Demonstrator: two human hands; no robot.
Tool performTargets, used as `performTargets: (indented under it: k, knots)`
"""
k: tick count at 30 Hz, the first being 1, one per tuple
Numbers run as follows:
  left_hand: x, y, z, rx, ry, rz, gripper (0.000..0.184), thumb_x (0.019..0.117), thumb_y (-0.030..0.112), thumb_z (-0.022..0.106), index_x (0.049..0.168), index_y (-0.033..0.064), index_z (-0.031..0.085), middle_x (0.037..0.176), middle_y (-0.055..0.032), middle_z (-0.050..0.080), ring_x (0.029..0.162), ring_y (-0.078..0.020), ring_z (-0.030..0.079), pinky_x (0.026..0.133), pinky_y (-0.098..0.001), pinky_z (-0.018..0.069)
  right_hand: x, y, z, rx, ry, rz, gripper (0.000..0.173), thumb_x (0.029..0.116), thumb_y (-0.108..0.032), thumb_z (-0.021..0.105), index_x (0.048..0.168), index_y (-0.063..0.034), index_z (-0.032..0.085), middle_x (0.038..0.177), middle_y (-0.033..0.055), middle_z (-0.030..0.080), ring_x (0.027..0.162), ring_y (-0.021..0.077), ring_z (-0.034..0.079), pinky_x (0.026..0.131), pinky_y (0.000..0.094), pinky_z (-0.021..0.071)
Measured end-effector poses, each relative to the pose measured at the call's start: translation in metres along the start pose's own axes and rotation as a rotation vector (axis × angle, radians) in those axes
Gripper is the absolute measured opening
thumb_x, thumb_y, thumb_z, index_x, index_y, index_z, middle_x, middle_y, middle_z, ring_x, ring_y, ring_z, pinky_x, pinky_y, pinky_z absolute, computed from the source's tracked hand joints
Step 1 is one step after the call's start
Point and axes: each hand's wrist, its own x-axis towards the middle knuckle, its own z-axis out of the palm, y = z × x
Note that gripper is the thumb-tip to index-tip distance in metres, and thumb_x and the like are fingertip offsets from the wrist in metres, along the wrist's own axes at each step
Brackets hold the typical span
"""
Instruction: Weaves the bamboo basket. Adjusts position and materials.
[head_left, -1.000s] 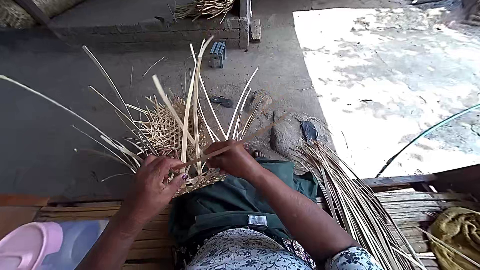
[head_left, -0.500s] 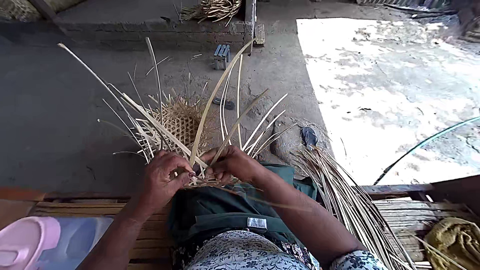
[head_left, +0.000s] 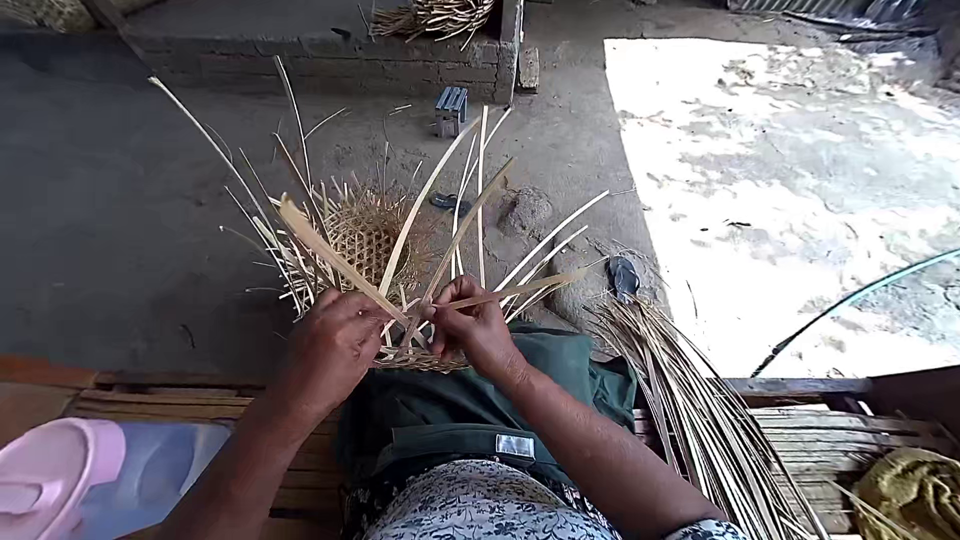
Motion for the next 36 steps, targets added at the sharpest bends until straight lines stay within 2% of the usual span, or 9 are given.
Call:
performTargets:
  k: [3,6,9,13,17,22,27,32,36]
  knots:
    - [0.004,-0.008,-0.012,-0.387,-0.083,-0.244,0.029,0.0911,0.021,0.063,0.118,0.0160,0.070,0.105,0.0049,0.071,0.083,-0.0030,0.062,0.072,-0.0232,0.0515,-0.008,0.007,0.006,-0.182,0.039,-0.182,0.007,0.0948,-0.001,0.061,0.097,-0.0013,0.055,0.068,0.0030,0.063,0.050,0.0081,0.060,0.047,0.0229,0.0540]
    - [0.010,-0.007,-0.016,-0.556,-0.089,-0.356,0.053,0.0913,0.024,0.066,0.143,0.0203,0.056,0.081,0.0088,0.068,0.068,-0.0004,0.063,0.064,-0.0193,0.0534,-0.014,0.017,0.007,-0.283,-0.027,-0.305,0.009,0.0965,-0.001,0.057,0.102,0.0015,0.064,0.082,0.0039,0.065,0.058,0.0040,0.060,0.053,0.0205,0.0546]
    - [0.008,-0.006,-0.010,-0.568,-0.011,-0.330,0.021,0.0956,0.019,0.064,0.115,0.0122,0.069,0.087,0.0081,0.072,0.075,0.0007,0.067,0.069,-0.0189,0.0573,-0.015,0.020,0.007,-0.487,-0.058,-0.432,0.025,0.0977,-0.001,0.055,0.111,-0.0015,0.076,0.091,0.0101,0.064,0.067,0.0067,0.060,0.061,0.0212,0.0546]
    - [0.000,-0.008,0.002,-0.690,0.106,-0.191,0.015,0.1005,0.015,0.054,0.113,0.0114,0.062,0.098,0.0063,0.075,0.088,-0.0043,0.071,0.080,-0.0226,0.0589,-0.013,0.015,0.004,-0.716,0.011,-0.449,0.029,0.0955,-0.002,0.058,0.115,-0.0102,0.079,0.088,0.0121,0.063,0.072,0.0128,0.060,0.066,0.0258,0.0536]
    - [-0.007,-0.003,0.006,-0.386,0.284,-0.007,0.035,0.1012,0.026,0.064,0.127,0.0041,0.054,0.094,-0.0018,0.070,0.076,-0.0026,0.065,0.069,-0.0190,0.0545,-0.016,0.009,0.006,-0.779,-0.054,-0.391,0.035,0.0945,-0.002,0.057,0.117,-0.0169,0.079,0.092,0.0135,0.063,0.078,0.0164,0.061,0.070,0.0296,0.0531]
    - [-0.001,0.005,0.002,0.163,0.064,0.270,0.044,0.1007,0.026,0.059,0.142,0.0106,0.059,0.108,-0.0169,0.072,0.086,-0.0356,0.067,0.069,-0.0473,0.0548,-0.016,0.008,0.005,-0.560,-0.062,-0.392,0.026,0.0969,-0.003,0.059,0.119,-0.0017,0.072,0.095,0.0114,0.068,0.076,0.0110,0.067,0.070,0.0257,0.0592]
    - [-0.005,-0.004,-0.007,0.061,0.036,0.143,0.027,0.0987,0.027,0.061,0.115,0.0130,0.076,0.104,-0.0093,0.074,0.093,-0.0309,0.066,0.081,-0.0471,0.0530,-0.019,-0.001,-0.006,-0.891,0.006,-0.145,0.045,0.0975,-0.029,0.069,0.136,-0.0061,0.065,0.101,0.0134,0.071,0.080,0.0236,0.068,0.077,0.0453,0.0575]
    - [-0.012,-0.003,-0.001,-0.111,0.058,0.096,0.021,0.0980,0.030,0.063,0.105,0.0134,0.075,0.100,-0.0028,0.074,0.094,-0.0185,0.063,0.085,-0.0358,0.0492,-0.007,0.004,-0.014,-0.426,-0.089,-0.014,0.027,0.0871,-0.010,0.079,0.112,-0.0018,0.071,0.071,-0.0025,0.060,0.061,0.0022,0.052,0.061,0.0213,0.0471]
    - [-0.015,-0.012,0.002,-0.189,0.082,0.012,0.019,0.0983,0.028,0.063,0.104,0.0138,0.075,0.095,0.0032,0.072,0.091,-0.0090,0.059,0.086,-0.0308,0.0454,-0.004,0.007,-0.017,-0.128,-0.175,-0.008,0.007,0.0885,0.002,0.074,0.092,0.0007,0.069,0.078,0.0007,0.069,0.066,0.0039,0.063,0.063,0.0209,0.0545]
